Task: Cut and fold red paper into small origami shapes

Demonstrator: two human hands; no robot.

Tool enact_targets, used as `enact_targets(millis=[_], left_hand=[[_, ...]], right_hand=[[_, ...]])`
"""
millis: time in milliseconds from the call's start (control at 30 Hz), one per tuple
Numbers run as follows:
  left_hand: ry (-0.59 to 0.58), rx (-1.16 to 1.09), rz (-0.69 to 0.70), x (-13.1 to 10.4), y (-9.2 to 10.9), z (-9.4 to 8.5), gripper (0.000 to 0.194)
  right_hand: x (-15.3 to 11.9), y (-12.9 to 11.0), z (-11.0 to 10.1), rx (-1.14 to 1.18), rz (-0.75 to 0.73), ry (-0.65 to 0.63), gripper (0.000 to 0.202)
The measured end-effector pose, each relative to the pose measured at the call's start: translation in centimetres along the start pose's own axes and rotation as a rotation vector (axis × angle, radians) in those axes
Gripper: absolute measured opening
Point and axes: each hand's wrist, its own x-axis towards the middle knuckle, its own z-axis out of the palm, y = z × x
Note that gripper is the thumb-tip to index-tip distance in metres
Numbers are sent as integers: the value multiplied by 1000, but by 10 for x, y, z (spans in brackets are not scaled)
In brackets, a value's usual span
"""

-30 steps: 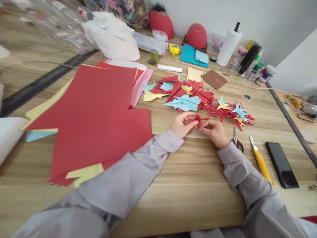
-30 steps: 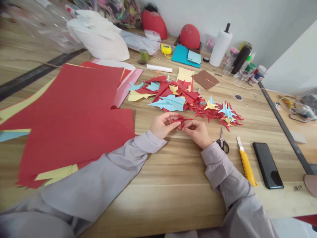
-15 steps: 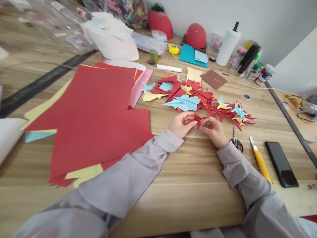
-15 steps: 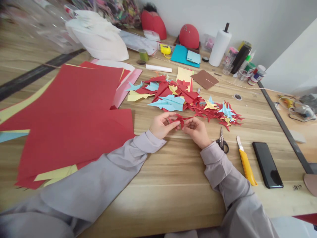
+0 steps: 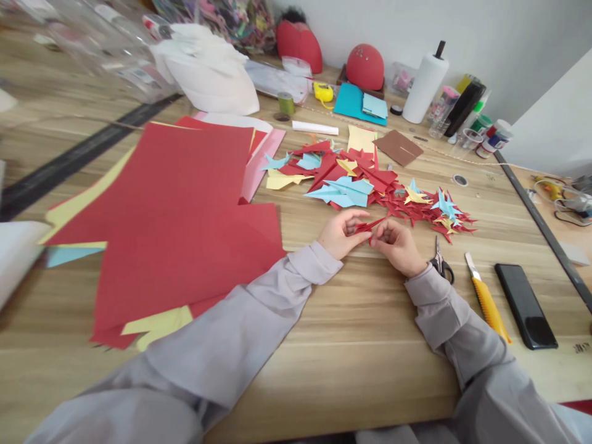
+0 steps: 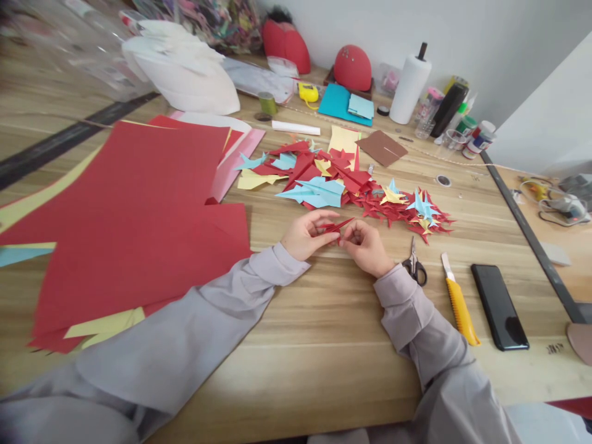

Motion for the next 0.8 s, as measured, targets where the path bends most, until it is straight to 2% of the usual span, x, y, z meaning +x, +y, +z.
enact_targets(millis=[333, 800], left_hand=[[33, -47, -22, 3, 0, -1, 42], [77, -52, -23, 5, 0, -1, 39]], right_hand=[[1, 7, 0, 139, 29, 21, 42], [1, 3, 1, 26, -11, 6, 28]])
